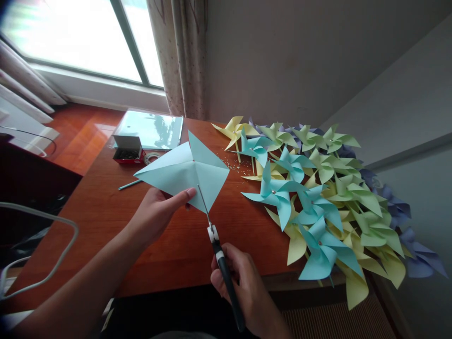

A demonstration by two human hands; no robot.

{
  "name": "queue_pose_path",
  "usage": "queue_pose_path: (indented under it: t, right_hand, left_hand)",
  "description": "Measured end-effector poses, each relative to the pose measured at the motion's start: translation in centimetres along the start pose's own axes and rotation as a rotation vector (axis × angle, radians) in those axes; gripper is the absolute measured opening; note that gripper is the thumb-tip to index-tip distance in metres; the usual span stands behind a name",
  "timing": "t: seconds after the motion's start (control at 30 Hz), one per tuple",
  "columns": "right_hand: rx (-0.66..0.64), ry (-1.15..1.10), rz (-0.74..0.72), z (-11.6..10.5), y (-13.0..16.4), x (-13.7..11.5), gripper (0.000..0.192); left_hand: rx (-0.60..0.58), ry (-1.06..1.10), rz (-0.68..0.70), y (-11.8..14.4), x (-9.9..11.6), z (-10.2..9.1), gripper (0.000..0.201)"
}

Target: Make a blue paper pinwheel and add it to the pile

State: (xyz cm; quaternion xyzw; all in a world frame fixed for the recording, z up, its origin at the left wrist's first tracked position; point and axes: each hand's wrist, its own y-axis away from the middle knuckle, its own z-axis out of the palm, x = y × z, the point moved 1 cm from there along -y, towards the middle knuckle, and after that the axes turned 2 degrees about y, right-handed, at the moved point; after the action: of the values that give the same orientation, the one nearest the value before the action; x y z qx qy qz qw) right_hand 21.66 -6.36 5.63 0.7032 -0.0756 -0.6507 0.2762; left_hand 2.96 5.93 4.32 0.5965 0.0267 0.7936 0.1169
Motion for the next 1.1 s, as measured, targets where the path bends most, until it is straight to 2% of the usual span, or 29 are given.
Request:
queue_pose_path:
  t: [0.3, 1.1]
  right_hand:
    - [0.009, 0.027, -0.011, 0.02, -0.3, 0.14, 0.058]
    - [-0.019, 0.03, -0.023, 0.1, -0.5, 0.21, 0.06]
  left_hand:
    - [0.027, 0.014, -0.006, 0.1, 0.17, 0.17, 0.024]
    - [-0.008, 0.019, 0.003, 0.0, 0.07, 0.05, 0.024]
